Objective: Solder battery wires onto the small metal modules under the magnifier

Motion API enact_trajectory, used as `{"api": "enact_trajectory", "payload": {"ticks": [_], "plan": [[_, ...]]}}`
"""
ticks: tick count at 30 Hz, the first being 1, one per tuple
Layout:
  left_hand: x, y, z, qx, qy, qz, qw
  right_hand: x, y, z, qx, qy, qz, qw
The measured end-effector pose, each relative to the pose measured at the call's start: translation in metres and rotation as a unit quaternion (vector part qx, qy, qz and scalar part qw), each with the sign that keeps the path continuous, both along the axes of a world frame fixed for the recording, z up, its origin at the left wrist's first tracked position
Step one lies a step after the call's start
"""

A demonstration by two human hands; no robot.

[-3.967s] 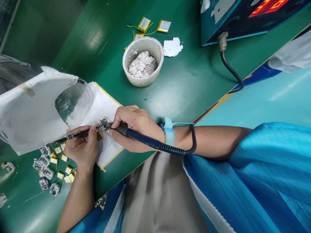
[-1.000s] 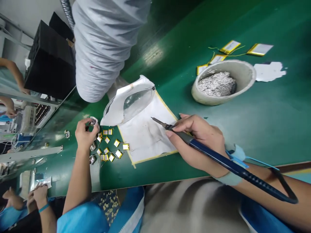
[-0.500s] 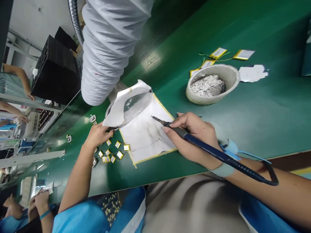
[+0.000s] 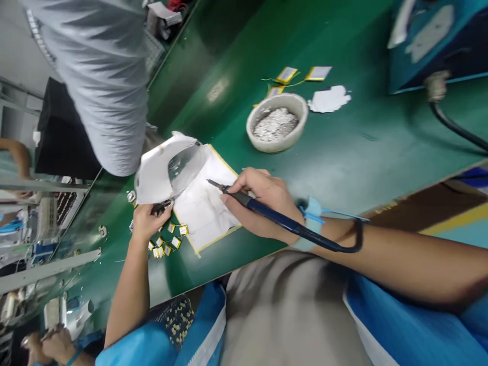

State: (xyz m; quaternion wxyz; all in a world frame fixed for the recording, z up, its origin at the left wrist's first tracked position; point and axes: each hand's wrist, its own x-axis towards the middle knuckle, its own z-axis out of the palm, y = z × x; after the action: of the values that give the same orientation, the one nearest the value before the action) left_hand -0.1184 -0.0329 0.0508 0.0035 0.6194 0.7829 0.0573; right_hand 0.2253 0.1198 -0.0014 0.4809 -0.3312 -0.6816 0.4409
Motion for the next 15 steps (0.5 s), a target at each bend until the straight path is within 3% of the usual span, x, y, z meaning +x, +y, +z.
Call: {"api": "enact_trajectory", "payload": {"ticks": [4,10,13,15], "plan": [[0.043,-0.008,0.000,0.098,-0.030,-0.085,0.991,0.000,0.005,0.005,0.011,0.010,0.014,1.000],[0.124,0.030,-0.018,0.081,-0.071,-0.146,0.983,0.001,0.005,0.005,0.004,-0.012,0.018,1.000],[0.136,0.046,-0.026,0.091,-0.085,-0.141,0.982,0.002,0.005,0.004,-0.001,-0.026,0.016,1.000],[0.136,0.043,-0.023,0.097,-0.098,-0.146,0.980,0.003,0.006,0.005,-0.003,-0.024,0.022,0.999]]}}
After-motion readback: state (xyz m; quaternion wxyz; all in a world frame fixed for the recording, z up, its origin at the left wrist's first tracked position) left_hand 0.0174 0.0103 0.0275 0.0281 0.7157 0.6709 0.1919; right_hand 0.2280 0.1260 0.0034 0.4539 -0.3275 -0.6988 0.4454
